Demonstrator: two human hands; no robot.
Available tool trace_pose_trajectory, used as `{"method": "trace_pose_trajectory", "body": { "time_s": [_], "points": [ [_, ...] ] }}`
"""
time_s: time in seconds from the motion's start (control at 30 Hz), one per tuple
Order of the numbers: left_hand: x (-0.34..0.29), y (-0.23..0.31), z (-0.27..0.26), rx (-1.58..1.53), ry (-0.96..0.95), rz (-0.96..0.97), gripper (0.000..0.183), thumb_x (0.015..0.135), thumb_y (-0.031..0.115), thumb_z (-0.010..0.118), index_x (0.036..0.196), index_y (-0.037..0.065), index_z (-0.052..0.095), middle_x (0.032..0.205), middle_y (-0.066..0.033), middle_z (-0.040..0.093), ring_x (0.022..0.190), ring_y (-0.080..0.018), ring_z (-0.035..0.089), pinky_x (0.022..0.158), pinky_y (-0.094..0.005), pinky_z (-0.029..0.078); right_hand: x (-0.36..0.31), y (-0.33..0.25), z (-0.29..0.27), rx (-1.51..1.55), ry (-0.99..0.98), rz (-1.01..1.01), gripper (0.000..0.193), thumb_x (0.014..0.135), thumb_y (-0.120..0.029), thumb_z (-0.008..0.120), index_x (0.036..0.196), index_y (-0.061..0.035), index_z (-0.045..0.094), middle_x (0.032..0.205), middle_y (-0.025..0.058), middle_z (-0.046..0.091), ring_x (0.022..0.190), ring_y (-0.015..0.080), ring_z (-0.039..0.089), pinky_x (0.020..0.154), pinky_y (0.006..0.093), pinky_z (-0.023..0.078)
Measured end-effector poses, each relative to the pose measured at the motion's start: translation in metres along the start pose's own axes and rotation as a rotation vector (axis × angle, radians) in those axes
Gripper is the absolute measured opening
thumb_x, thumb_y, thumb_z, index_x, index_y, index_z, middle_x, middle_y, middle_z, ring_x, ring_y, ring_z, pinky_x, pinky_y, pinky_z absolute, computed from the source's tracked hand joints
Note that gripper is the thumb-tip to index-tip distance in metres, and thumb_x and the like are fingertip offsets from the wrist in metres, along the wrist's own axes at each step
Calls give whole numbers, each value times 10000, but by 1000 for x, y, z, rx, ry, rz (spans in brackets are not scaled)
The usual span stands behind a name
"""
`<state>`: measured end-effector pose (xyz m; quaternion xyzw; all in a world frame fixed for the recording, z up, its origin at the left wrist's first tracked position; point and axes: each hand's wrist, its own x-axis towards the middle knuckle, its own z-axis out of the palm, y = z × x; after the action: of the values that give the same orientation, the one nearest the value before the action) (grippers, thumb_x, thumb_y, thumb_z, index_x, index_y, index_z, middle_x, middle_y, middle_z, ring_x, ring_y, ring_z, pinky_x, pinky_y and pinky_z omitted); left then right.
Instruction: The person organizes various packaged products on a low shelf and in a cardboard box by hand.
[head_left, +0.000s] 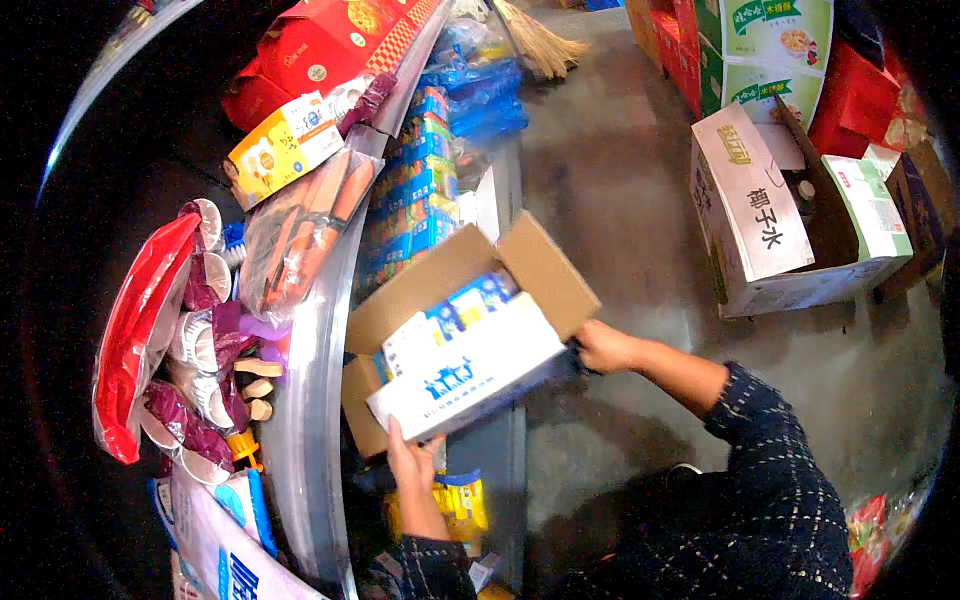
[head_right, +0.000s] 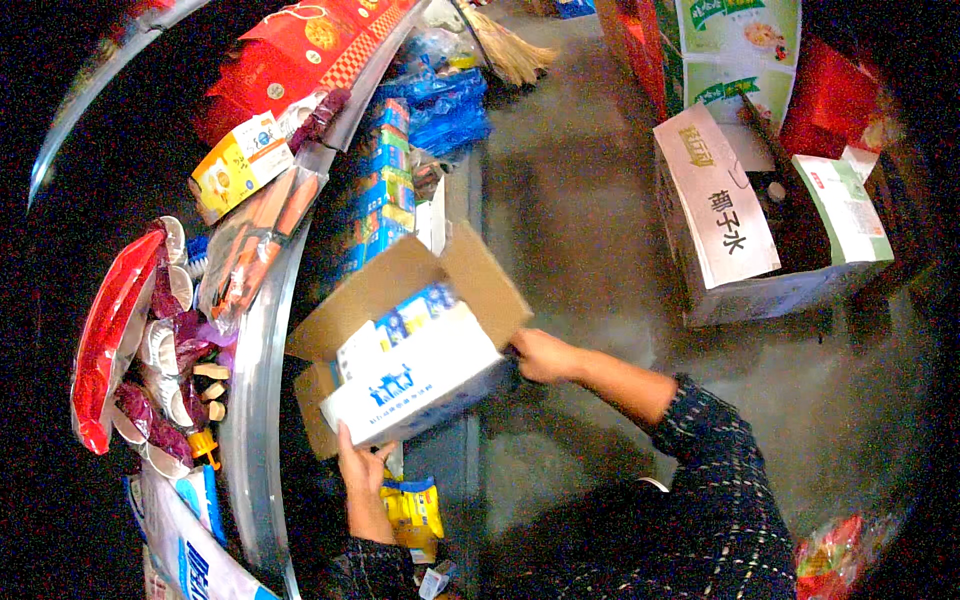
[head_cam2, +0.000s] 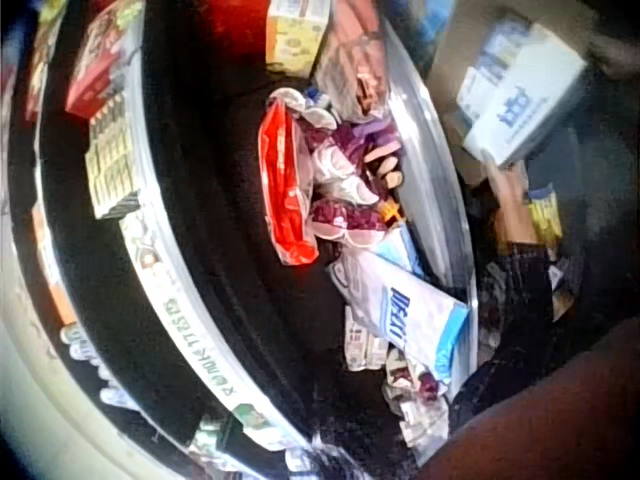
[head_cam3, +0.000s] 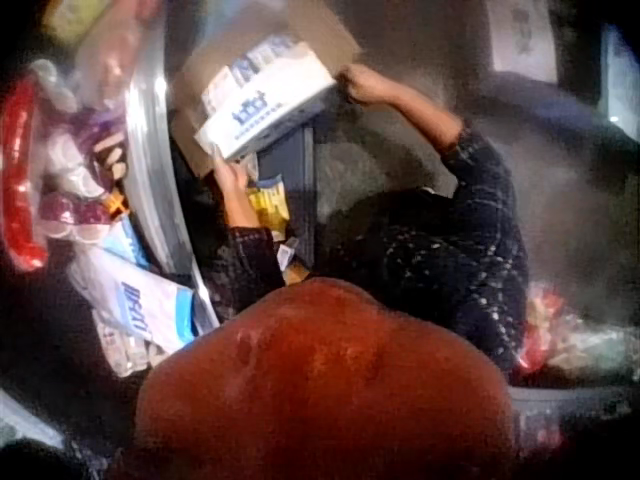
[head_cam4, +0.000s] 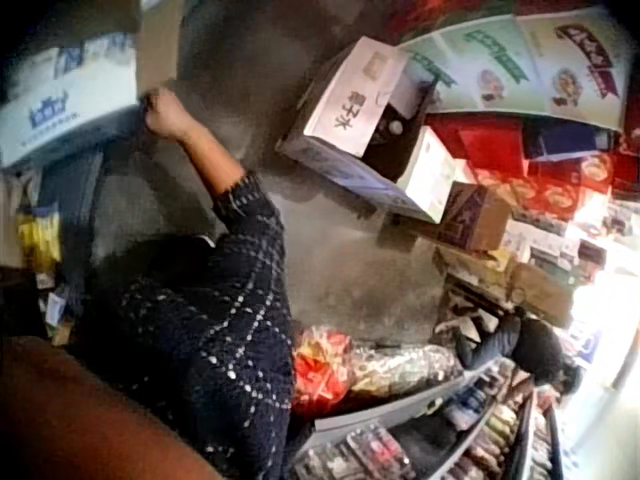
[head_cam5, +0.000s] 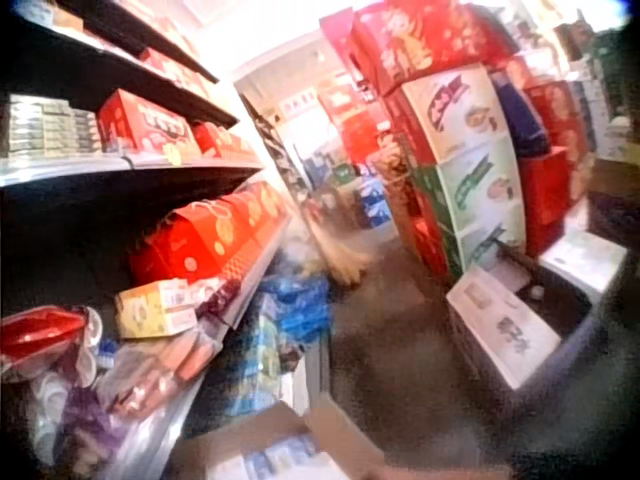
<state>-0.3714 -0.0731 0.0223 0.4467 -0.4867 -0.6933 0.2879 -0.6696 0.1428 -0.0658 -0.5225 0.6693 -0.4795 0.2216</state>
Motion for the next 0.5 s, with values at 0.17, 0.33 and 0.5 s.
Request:
{"method": "trace_pose_trajectory", "body": {
  "time_s": [0.17,0.33,0.5],
  "points": [
    [-90,-48,44,88,-30,13,560,929,402,464,1343,44,350,1245,-136,502,1092,-303,542,878,-536,459,-146,-12,-37,76,66,270,594,622,37,450,1215,24,483,1252,250,491,1232,380,400,1061,415,284],
    [-129,-82,129,276,-301,52,387,918,257,553,1177,-29,525,1105,-87,589,1027,-169,549,859,-312,458,-374,46,-36,72,300,643,557,652,105,404,1205,46,443,1095,183,561,1074,311,493,967,385,358],
    [-114,-164,200,209,-680,112,353,915,236,568,1159,-18,546,1069,-75,611,990,-148,552,879,-298,436,-513,85,-28,-292,458,880,433,685,79,476,1115,43,502,977,177,602,907,325,566,848,396,456]
  ]
}}
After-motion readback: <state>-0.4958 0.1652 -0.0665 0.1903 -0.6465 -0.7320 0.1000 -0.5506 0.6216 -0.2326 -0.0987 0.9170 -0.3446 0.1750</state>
